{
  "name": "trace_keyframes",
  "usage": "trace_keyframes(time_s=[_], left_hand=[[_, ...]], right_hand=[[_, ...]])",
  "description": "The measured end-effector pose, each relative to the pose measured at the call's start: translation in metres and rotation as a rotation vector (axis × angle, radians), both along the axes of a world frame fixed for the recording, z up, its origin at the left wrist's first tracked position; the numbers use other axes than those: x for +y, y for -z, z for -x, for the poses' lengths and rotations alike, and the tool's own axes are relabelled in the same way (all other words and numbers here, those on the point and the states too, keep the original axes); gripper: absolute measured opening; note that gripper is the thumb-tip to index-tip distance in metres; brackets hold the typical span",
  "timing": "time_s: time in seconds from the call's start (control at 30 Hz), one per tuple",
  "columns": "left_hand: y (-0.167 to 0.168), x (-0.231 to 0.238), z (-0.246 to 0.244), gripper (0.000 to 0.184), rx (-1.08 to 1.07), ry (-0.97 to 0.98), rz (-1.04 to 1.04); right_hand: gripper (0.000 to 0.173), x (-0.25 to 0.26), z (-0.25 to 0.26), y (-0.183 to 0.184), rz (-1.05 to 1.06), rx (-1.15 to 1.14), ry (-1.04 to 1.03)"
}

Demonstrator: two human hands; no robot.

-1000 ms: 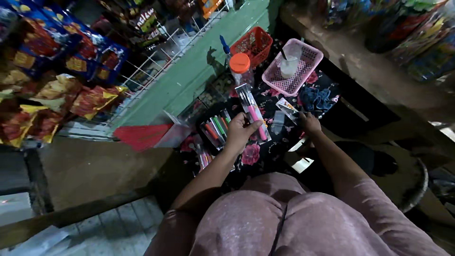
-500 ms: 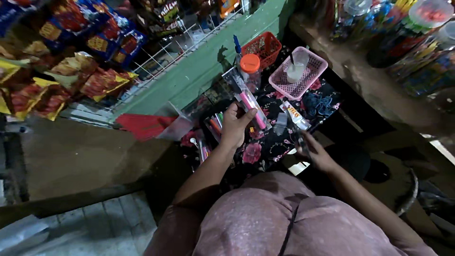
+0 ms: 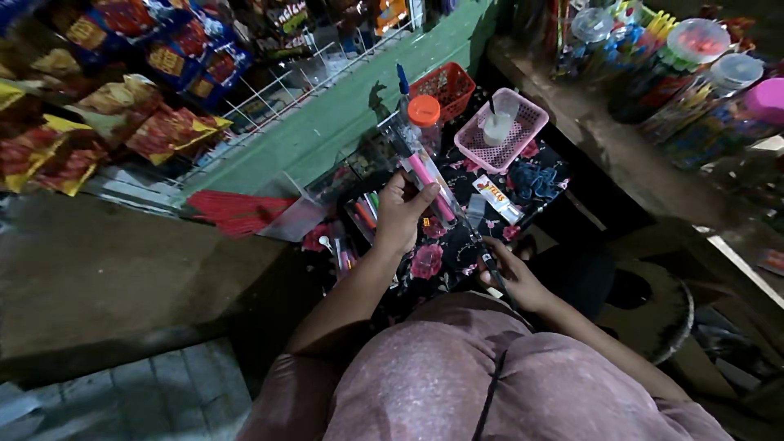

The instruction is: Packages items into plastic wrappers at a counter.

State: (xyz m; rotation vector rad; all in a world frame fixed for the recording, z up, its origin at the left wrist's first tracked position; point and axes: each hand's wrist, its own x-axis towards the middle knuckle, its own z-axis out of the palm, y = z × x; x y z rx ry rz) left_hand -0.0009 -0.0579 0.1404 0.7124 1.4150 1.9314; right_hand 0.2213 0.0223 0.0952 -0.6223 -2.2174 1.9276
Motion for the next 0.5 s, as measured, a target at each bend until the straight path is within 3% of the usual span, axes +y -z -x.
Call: trace_keyframes(time_s=[0.17,0.5], left_hand=[[-0.002,-0.0035,-0.0028,0.022,-0.004,0.002,-0.028],[0.0035,-0.0052,-0.0038,0.022,-0.003,0.018,-0.072]], right_hand=[[0.087,-0.002,-0.0003,-0.0033,-0.031,-0.005,-0.013],[0.071,-0.0083,-0.0027,-0.0038,-0.035,0.05,0.049]])
